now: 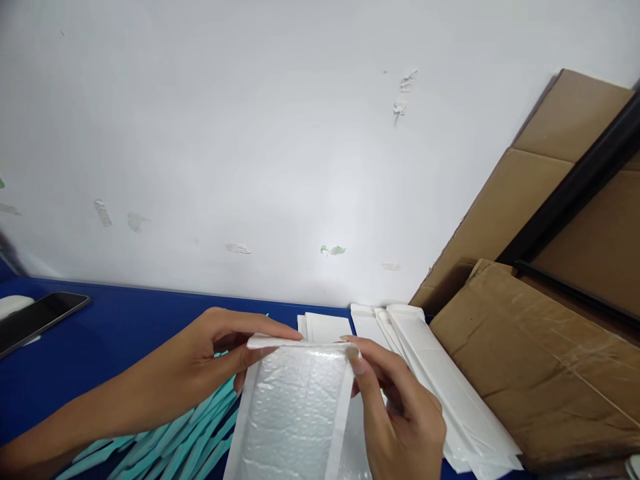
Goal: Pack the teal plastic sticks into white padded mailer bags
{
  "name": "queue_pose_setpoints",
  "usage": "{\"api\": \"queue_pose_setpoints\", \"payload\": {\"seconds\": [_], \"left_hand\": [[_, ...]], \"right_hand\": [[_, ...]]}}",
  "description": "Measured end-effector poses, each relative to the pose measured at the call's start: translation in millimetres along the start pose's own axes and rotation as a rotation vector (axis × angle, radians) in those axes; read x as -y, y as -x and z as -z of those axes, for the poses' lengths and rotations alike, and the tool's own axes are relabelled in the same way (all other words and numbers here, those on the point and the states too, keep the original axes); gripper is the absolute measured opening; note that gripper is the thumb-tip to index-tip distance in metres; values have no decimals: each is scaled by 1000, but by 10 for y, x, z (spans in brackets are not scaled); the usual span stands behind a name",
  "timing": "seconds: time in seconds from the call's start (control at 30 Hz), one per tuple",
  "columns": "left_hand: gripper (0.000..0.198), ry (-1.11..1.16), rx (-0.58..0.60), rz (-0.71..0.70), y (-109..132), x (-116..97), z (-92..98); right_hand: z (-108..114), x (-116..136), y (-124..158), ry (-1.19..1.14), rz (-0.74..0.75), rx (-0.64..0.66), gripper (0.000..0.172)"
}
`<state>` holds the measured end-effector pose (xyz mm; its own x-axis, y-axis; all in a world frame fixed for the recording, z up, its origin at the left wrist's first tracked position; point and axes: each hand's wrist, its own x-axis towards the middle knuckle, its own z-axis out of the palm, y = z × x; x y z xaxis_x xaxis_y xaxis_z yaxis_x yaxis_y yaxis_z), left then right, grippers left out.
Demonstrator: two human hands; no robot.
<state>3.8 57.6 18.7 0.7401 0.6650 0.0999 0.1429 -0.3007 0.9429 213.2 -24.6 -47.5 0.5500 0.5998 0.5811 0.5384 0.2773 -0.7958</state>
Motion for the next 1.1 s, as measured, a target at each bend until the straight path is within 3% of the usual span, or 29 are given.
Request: {"api": "queue_pose_setpoints", "payload": {"seconds": [0.4, 0.6, 0.7, 0.8, 0.97, 1.03, 1.1], "left_hand": [[29, 62, 56, 49, -3, 78, 88], [33, 240, 209, 5, -5, -15, 173], [24, 121, 162, 50, 15, -60, 158], [21, -98, 65, 181, 18, -89, 105], [21, -135, 30, 261, -15, -62, 52], [21, -136, 19, 251, -25, -30, 46], [20, -140, 11, 226, -34, 7, 44]], "right_hand": [[170, -187, -195, -130, 228, 289, 11], [196, -191, -188, -152, 230, 332, 12], [244, -237, -182, -170, 247, 372, 20], [293, -307, -185, -224, 260, 448, 28], [245, -313, -177, -300, 136, 522, 25], [171, -246, -149, -303, 2, 520, 21], [88, -159, -113, -225, -170, 533, 28]]}}
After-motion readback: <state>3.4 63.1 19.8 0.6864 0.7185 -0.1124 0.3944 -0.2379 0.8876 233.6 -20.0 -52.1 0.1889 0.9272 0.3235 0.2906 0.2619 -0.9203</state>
